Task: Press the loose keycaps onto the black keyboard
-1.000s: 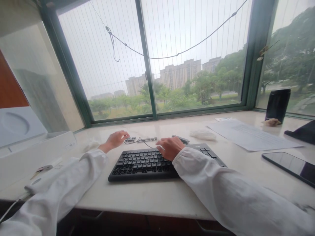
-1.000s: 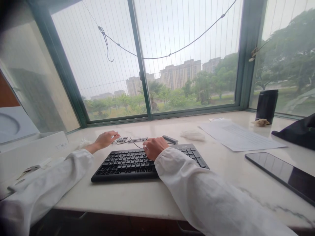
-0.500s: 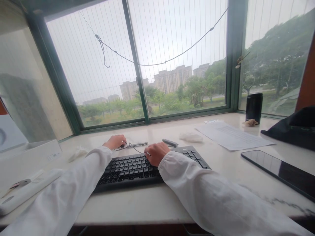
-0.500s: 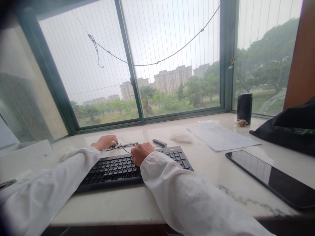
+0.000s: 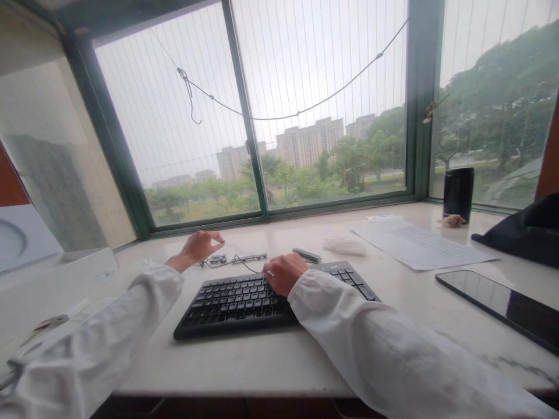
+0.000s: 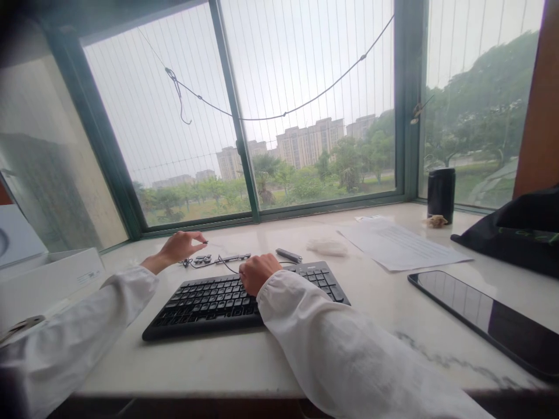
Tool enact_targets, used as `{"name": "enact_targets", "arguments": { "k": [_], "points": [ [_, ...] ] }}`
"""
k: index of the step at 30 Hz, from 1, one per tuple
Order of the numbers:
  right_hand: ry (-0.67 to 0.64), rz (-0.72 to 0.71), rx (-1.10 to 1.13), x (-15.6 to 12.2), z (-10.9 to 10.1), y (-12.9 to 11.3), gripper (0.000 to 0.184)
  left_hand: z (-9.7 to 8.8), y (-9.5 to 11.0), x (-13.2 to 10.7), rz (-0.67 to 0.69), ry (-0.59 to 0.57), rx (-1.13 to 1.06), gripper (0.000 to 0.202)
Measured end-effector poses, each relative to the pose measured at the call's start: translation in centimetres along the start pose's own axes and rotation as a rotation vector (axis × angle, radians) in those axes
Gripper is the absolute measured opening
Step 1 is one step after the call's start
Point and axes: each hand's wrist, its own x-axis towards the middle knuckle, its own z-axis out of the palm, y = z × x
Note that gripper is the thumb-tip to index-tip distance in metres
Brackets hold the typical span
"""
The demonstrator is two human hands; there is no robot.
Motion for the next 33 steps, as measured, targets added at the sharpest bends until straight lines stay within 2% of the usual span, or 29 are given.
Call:
{"name": "enact_targets", "arguments": {
  "k": [4, 9, 12, 16, 21, 26, 29, 31, 33],
  "points": [
    [0.011, 0.002, 0.003, -0.2, -0.2, -0.1, 0.032, -1.3, 0.9, -2.3, 0.074, 0.059, -0.101, 0.028],
    [0.010, 0.011, -0.001, -0.4, -0.5, -0.5, 0.033, -0.6, 3.3, -4.6, 0.170, 0.175, -0.458, 0.030],
    [0.014, 0.019, -0.008, -0.4, -0.6, -0.8, 0.032, 0.0, 4.4, -5.5, 0.212, 0.157, -0.590, 0.030],
    [0.028, 0.002, -0.026, -0.3, -0.5, -1.4, 0.032, -0.3, 5.2, -6.4, 0.278, 0.157, -0.658, 0.033],
    [0.059, -0.013, 0.005, -0.3, -0.2, -2.4, 0.032, -0.7, 5.4, -7.1, 0.364, 0.137, -0.680, 0.039],
    [0.073, -0.032, 0.031, -0.4, 0.0, -3.1, 0.031, -1.2, 5.1, -7.3, 0.391, 0.102, -0.748, 0.044],
    [0.078, -0.054, 0.040, -0.5, 0.1, -3.3, 0.030, -2.2, 4.9, -7.4, 0.425, -0.012, -0.814, 0.039],
    [0.086, -0.084, 0.049, -0.5, 0.2, -3.4, 0.031, -3.0, 4.6, -7.5, 0.484, -0.201, -0.874, 0.035],
    [0.095, -0.116, 0.060, -0.6, 0.3, -3.6, 0.031, -3.7, 4.3, -7.6, 0.542, -0.437, -0.918, 0.033]
  ]
}}
